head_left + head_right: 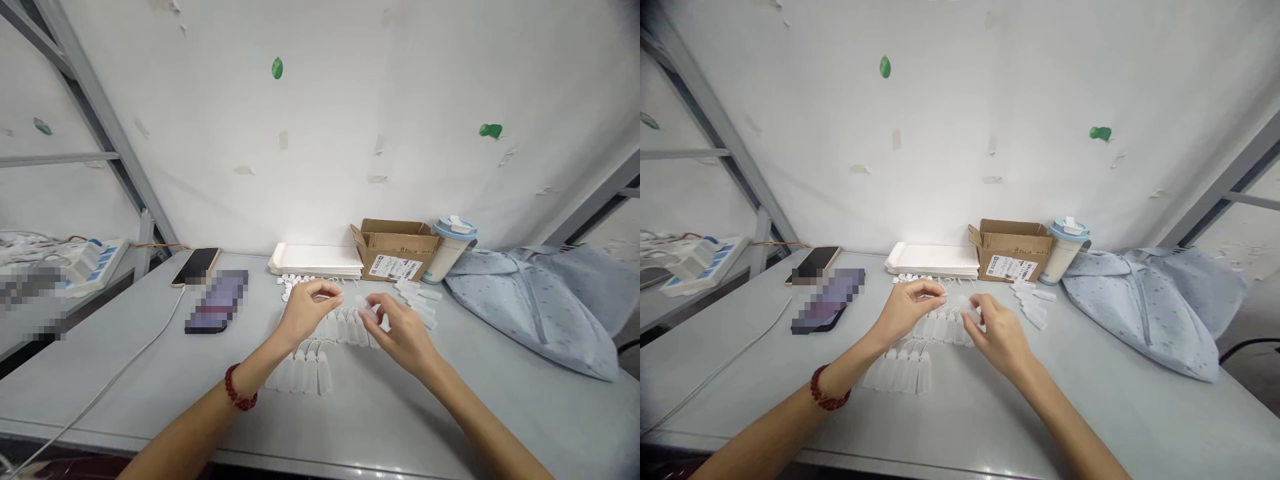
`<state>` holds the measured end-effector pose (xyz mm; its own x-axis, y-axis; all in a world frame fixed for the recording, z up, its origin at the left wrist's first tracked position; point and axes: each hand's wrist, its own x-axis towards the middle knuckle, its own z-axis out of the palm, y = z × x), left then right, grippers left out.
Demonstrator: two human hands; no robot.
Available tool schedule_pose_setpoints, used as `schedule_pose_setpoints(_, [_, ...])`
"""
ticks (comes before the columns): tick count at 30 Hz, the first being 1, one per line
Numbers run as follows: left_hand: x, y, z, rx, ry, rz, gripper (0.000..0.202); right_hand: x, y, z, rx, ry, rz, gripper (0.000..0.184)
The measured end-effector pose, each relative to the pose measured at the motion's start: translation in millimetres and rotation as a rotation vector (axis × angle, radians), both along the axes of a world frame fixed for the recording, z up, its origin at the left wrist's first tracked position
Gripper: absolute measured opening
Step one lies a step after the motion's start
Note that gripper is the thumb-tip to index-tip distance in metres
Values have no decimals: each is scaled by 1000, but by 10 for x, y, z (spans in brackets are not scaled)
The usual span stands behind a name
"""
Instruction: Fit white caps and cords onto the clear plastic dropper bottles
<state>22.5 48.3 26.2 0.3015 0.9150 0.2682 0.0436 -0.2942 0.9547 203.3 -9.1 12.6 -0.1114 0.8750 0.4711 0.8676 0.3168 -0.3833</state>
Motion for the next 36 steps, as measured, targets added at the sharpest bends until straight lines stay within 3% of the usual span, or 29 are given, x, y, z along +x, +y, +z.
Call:
schedule_pose_setpoints(3, [1,-76,28,45,25,-29,4,-105,-53,-98,129,2,111,14])
schedule_pose_setpoints(7, [19,-135,35,122,92,-71,8,-127,-44,-175,222,9,134,12])
schedule_pose_setpoints(15, [70,-185,15,238,122,-119,16,-72,-39,-207,232,-3,207,17])
schedule_pose_setpoints(23, [84,-200,-51,382,144,-106,20,-40,-11,-222,257,28,179,23])
schedule_pose_setpoints(32, [84,-199,-54,340,149,-132,20,-39,-18,-248,219,70,206,29])
schedule_pose_setpoints(36, [82,-194,-28,257,182,-114,17,-58,-41,-181,27,319,165,24])
